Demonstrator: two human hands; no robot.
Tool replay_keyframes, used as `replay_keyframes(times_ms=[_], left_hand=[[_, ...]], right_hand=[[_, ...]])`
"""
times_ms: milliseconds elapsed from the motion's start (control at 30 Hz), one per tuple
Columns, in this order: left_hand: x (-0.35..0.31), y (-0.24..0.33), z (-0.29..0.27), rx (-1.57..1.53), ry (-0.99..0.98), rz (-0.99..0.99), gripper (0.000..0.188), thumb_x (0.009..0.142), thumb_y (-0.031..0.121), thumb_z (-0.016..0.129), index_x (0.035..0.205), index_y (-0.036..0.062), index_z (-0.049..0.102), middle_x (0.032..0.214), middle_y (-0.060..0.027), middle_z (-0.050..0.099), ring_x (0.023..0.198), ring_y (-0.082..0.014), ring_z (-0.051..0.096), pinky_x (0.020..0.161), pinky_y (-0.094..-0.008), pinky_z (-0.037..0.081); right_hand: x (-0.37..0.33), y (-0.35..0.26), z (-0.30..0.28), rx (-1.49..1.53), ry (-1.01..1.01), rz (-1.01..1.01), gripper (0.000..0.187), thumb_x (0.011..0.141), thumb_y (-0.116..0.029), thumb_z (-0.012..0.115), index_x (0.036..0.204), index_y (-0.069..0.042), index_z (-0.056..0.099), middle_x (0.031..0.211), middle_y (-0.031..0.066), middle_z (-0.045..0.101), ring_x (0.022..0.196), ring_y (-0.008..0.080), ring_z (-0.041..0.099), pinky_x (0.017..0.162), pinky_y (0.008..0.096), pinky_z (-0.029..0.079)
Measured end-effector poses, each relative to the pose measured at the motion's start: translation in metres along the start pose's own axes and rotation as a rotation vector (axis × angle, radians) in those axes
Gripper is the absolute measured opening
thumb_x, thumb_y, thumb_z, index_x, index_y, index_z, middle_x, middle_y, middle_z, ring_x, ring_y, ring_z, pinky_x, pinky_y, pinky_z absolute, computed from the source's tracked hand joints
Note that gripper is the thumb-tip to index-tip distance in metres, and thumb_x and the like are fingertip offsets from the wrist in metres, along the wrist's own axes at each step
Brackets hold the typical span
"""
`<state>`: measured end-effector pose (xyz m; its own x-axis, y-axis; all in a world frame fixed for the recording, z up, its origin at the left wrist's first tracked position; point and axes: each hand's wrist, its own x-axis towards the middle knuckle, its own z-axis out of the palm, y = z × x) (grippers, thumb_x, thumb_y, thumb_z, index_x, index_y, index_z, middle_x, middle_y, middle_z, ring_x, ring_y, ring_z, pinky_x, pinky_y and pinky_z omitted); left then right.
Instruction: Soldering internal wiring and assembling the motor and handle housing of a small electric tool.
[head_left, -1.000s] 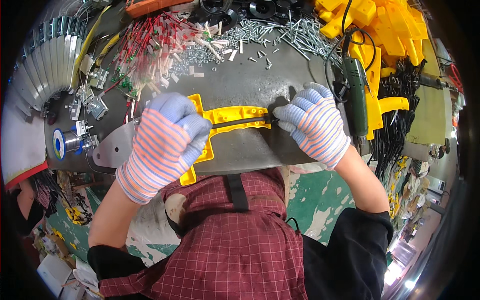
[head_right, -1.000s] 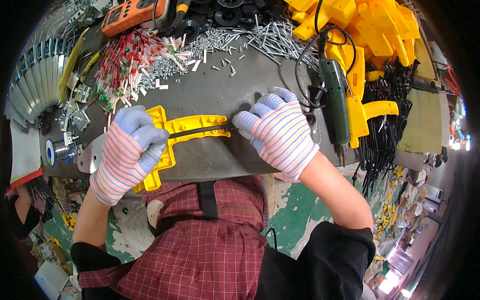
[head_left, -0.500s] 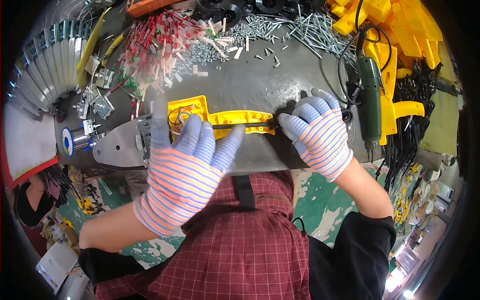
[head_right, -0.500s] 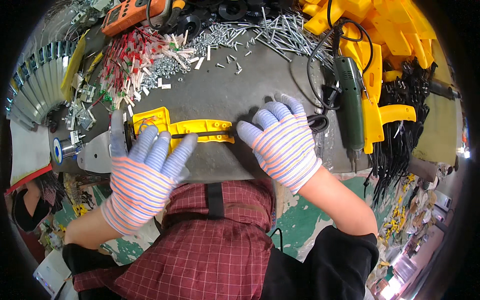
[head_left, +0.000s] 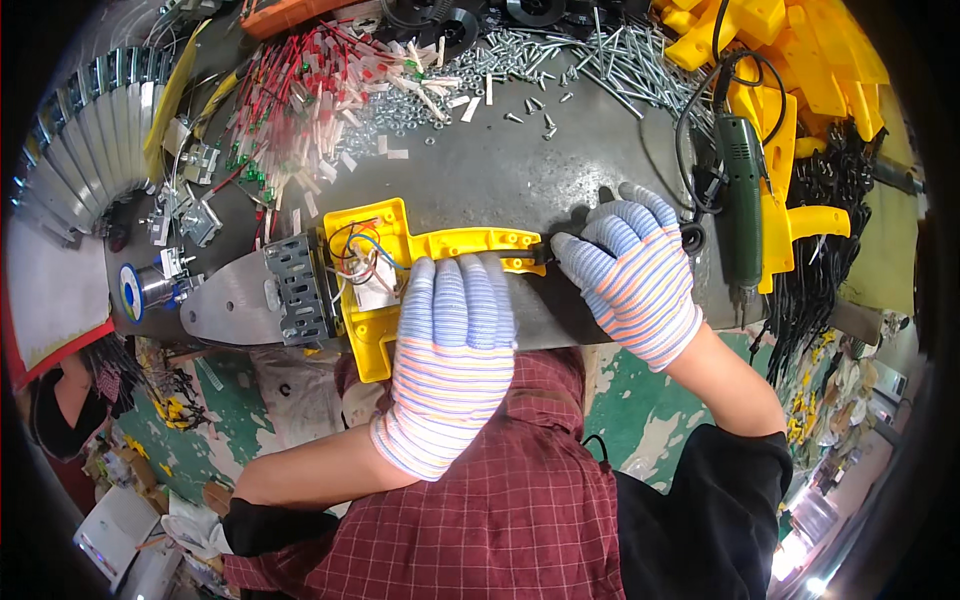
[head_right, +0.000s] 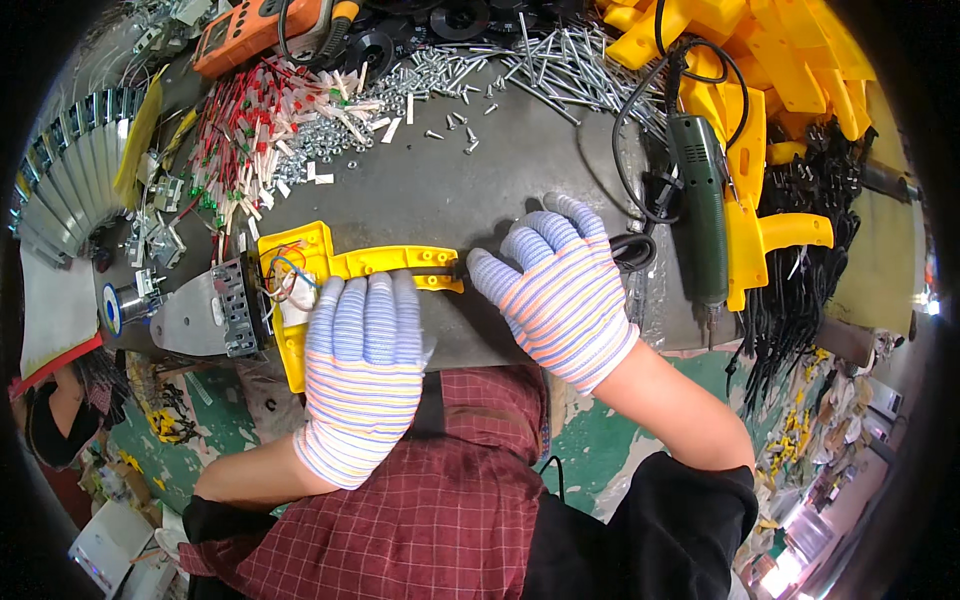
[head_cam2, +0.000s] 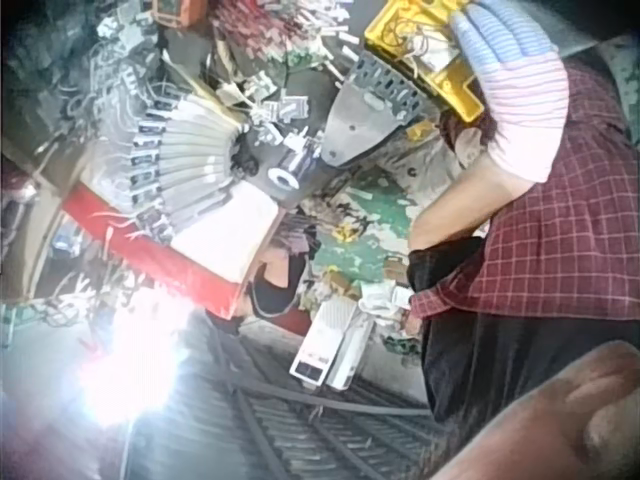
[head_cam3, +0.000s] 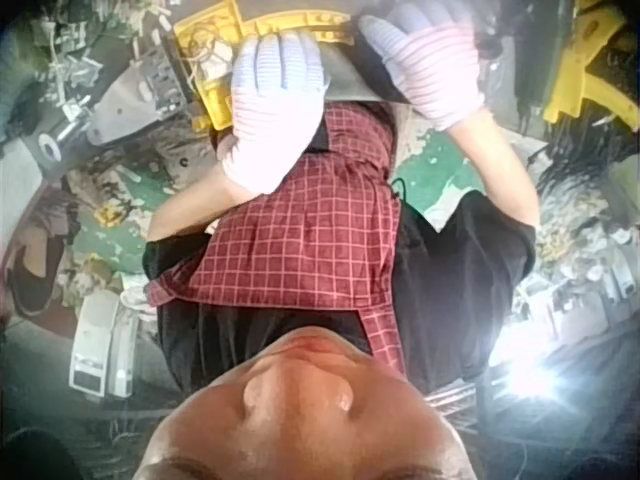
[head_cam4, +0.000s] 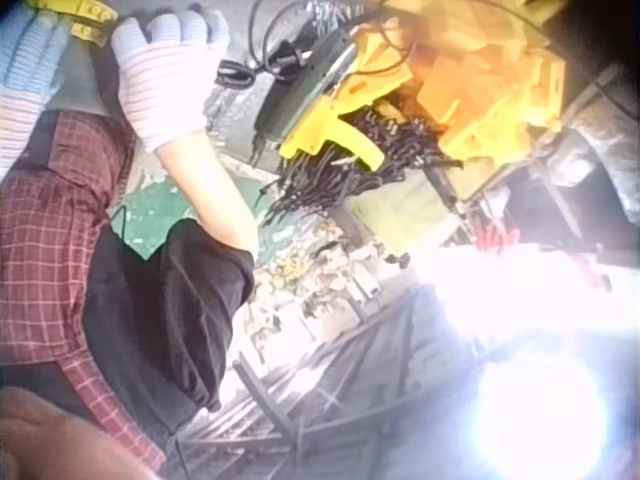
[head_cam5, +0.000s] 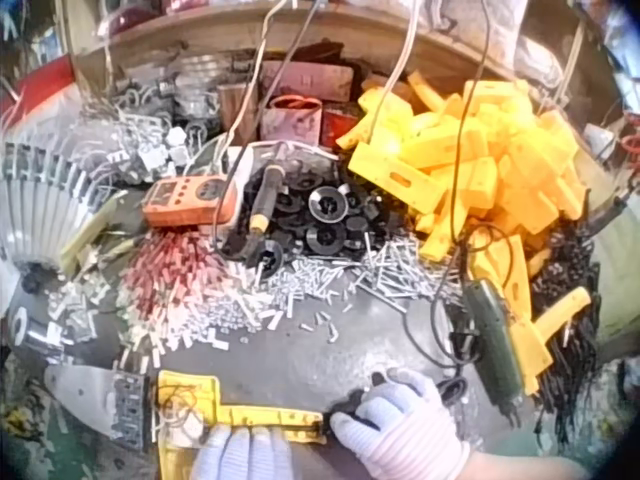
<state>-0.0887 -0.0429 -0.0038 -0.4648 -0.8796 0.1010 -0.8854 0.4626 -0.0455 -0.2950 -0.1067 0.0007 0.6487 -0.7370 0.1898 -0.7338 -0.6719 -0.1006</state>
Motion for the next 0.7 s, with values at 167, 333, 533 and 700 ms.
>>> replay_keyframes(times_ms=[167, 333, 533, 700], left_hand=[[0.0, 0.008, 0.001, 0.027, -0.004, -0.02, 0.054, 0.079, 0.029, 0.068, 0.125, 0.0013, 0.061, 0.115, -0.0202, 0.058, 0.107, -0.0341, 0.059, 0.103, -0.0481, 0.044], [0.002, 0.005, 0.008, -0.046, 0.123, -0.043, 0.044, 0.082, 0.02, 0.059, 0.122, 0.0014, 0.063, 0.115, -0.0151, 0.06, 0.109, -0.031, 0.057, 0.1, -0.0465, 0.044], [0.007, 0.017, 0.003, 0.078, 0.092, -0.095, 0.044, 0.083, 0.02, 0.056, 0.122, 0.002, 0.063, 0.116, -0.0133, 0.06, 0.109, -0.0295, 0.057, 0.099, -0.0431, 0.044], [0.003, 0.017, 0.012, 0.031, 0.117, -0.093, 0.043, 0.085, 0.019, 0.053, 0.123, 0.0006, 0.062, 0.116, -0.0141, 0.061, 0.107, -0.0294, 0.059, 0.099, -0.0444, 0.045]], right_hand=[[-0.003, 0.001, 0.001, -0.002, 0.003, -0.008, 0.028, 0.072, -0.016, 0.062, 0.099, -0.018, 0.069, 0.091, 0.0031, 0.062, 0.097, 0.0261, 0.06, 0.097, 0.047, 0.044], [-0.006, 0.005, 0.005, -0.014, 0.028, -0.034, 0.03, 0.071, -0.016, 0.062, 0.1, -0.018, 0.07, 0.092, 0.0033, 0.061, 0.096, 0.0261, 0.06, 0.096, 0.047, 0.045], [-0.008, 0.004, 0.009, 0.013, 0.093, -0.035, 0.03, 0.071, -0.015, 0.063, 0.1, -0.019, 0.071, 0.09, 0.0032, 0.059, 0.095, 0.0269, 0.059, 0.092, 0.0469, 0.046], [-0.004, 0.008, 0.001, 0.075, -0.008, -0.038, 0.028, 0.073, -0.015, 0.065, 0.1, -0.018, 0.071, 0.091, 0.0042, 0.06, 0.093, 0.0279, 0.059, 0.086, 0.0444, 0.046]])
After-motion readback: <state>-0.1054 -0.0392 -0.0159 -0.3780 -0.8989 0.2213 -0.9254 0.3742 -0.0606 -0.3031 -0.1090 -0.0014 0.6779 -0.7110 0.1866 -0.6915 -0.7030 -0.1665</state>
